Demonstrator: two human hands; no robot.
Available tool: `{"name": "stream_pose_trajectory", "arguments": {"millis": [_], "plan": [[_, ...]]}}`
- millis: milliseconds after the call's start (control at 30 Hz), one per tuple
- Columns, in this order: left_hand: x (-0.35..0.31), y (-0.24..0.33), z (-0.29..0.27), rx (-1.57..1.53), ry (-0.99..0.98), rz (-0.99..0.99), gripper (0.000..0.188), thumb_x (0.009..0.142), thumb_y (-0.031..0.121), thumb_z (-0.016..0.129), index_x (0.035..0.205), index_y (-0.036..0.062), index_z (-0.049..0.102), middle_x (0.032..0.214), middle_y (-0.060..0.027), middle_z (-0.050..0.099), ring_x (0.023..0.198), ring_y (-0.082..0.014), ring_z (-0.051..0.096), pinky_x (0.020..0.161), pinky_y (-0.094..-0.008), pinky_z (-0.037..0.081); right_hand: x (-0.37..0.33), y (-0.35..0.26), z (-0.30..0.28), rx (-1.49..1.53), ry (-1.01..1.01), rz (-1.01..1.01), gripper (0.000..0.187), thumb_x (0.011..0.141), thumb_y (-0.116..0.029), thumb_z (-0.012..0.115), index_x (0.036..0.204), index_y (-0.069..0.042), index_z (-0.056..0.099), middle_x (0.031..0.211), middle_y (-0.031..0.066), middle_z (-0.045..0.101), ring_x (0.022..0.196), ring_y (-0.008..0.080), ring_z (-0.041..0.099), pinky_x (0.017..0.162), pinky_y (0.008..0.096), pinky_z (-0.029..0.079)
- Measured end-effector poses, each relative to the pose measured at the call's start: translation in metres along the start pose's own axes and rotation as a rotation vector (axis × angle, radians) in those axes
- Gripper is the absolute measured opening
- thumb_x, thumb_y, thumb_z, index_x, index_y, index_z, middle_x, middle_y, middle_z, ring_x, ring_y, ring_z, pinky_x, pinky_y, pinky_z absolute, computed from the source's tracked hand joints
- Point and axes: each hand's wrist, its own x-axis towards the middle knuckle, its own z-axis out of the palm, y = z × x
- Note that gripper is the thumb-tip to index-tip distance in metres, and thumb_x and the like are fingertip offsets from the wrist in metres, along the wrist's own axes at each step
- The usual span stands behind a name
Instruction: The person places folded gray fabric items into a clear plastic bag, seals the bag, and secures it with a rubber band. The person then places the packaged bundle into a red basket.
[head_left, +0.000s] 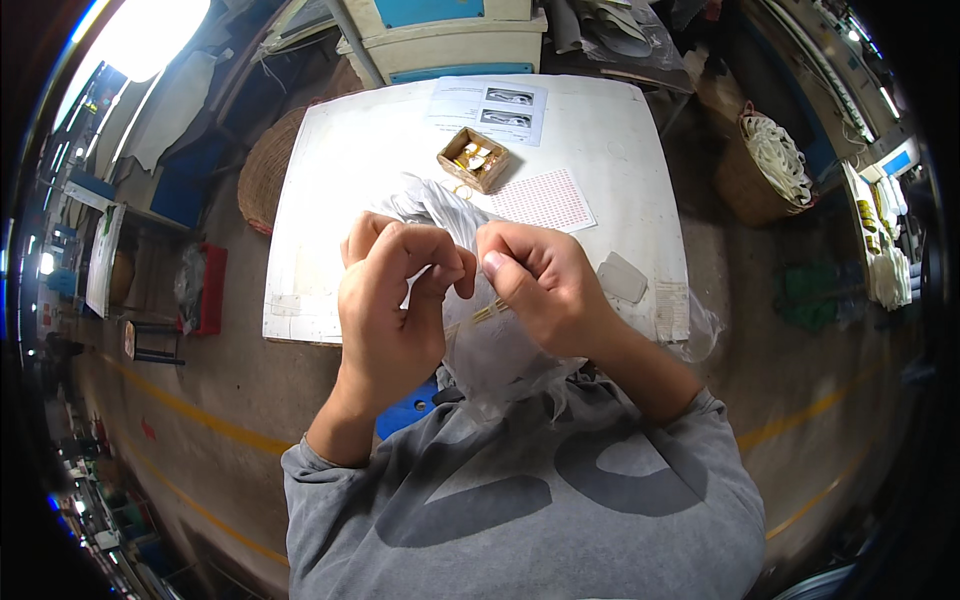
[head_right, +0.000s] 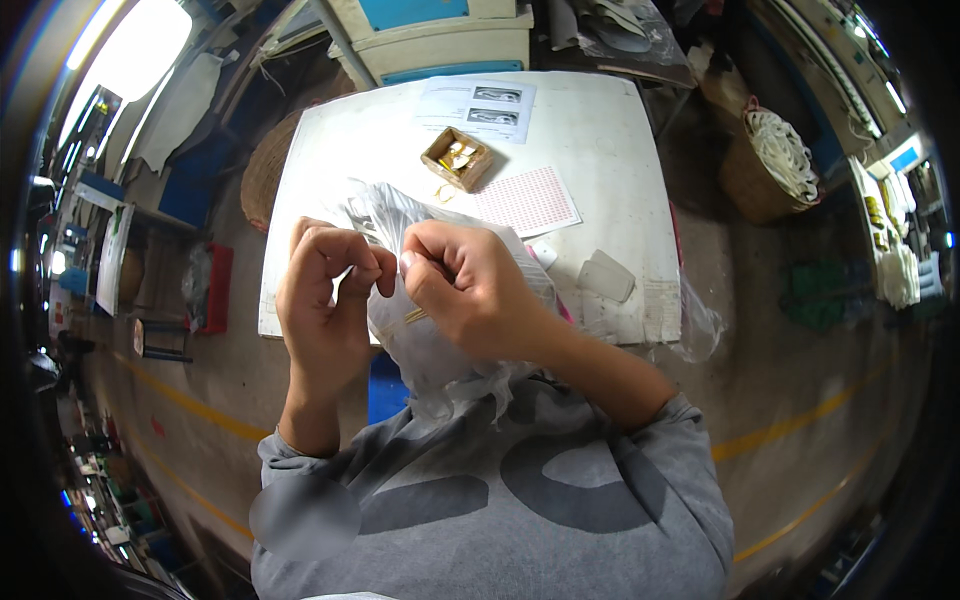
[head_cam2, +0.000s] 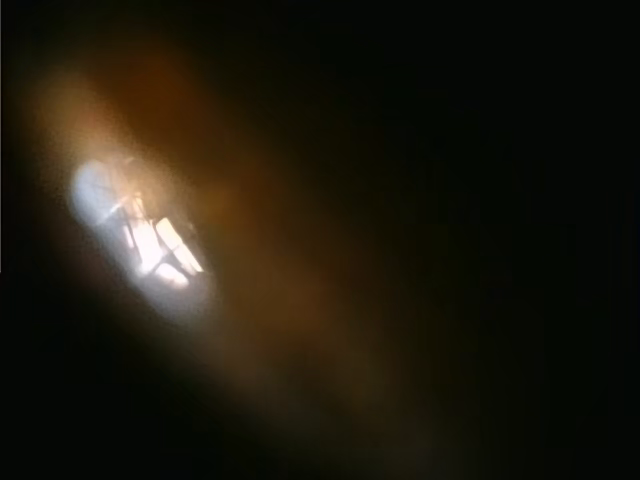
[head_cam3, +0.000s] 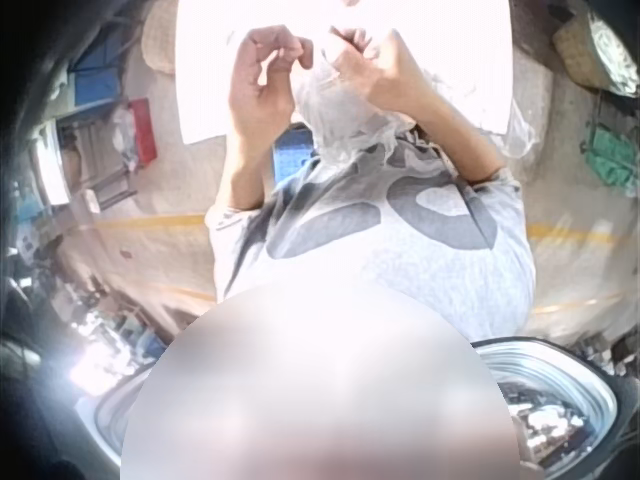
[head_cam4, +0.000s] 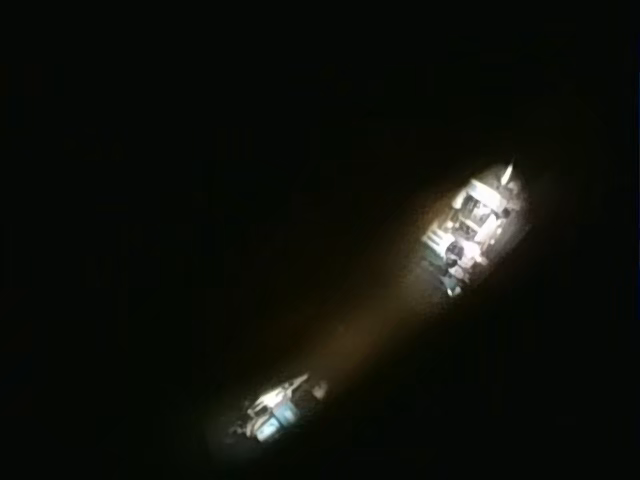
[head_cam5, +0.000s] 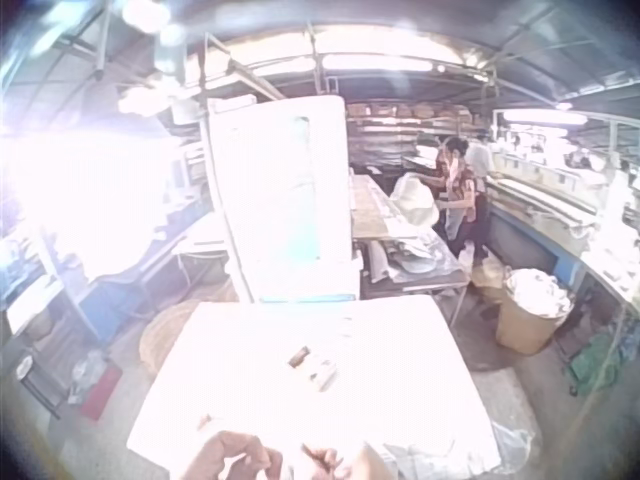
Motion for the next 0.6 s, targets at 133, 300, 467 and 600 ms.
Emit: {"name": "stream_pose_trajectory", "arguments": {"millis": [133, 300, 467, 600], "plan": [[0.004, 0.000, -0.003, -0.005, -0.019, -0.013, 0.020, 0.088, -0.009, 0.068, 0.098, 0.0074, 0.063, 0.081, 0.0029, 0.075, 0.084, -0.0187, 0.049, 0.093, -0.0341, 0.038, 0.011, -0.003, -0.007, -0.259, -0.029, -0.242, 0.015, 0.101, -0.006, 0.052, 0.087, -0.004, 0.056, 0.090, 0.0034, 0.053, 0.085, 0.0125, 0.048, 0.080, 0.0294, 0.042], [-0.001, -0.008, -0.005, -0.154, -0.054, -0.093, 0.020, 0.089, -0.012, 0.067, 0.098, 0.0056, 0.061, 0.079, 0.0009, 0.074, 0.087, -0.0176, 0.047, 0.090, -0.0316, 0.040, 0.012, 0.003, -0.015, -0.211, -0.072, -0.332, 0.017, 0.099, -0.008, 0.054, 0.083, -0.004, 0.054, 0.099, 0.0085, 0.059, 0.090, 0.0154, 0.053, 0.087, 0.0322, 0.045], [-0.005, -0.011, -0.008, -0.154, -0.120, -0.118, 0.021, 0.089, -0.012, 0.067, 0.098, 0.0061, 0.061, 0.080, 0.0018, 0.074, 0.087, -0.0174, 0.047, 0.088, -0.0313, 0.042, 0.017, 0.008, -0.028, -0.163, -0.180, -0.314, 0.015, 0.094, -0.007, 0.056, 0.079, -0.003, 0.053, 0.095, 0.0092, 0.065, 0.091, 0.0178, 0.056, 0.086, 0.0345, 0.047], [-0.003, -0.009, -0.008, -0.027, -0.152, -0.070, 0.021, 0.088, -0.007, 0.071, 0.098, 0.0097, 0.064, 0.081, 0.0079, 0.075, 0.084, -0.0170, 0.048, 0.091, -0.0333, 0.039, 0.019, 0.012, -0.032, -0.273, -0.220, -0.409, 0.009, 0.087, -0.003, 0.059, 0.078, -0.002, 0.058, 0.083, 0.0065, 0.064, 0.084, 0.0207, 0.057, 0.083, 0.0356, 0.047]]}}
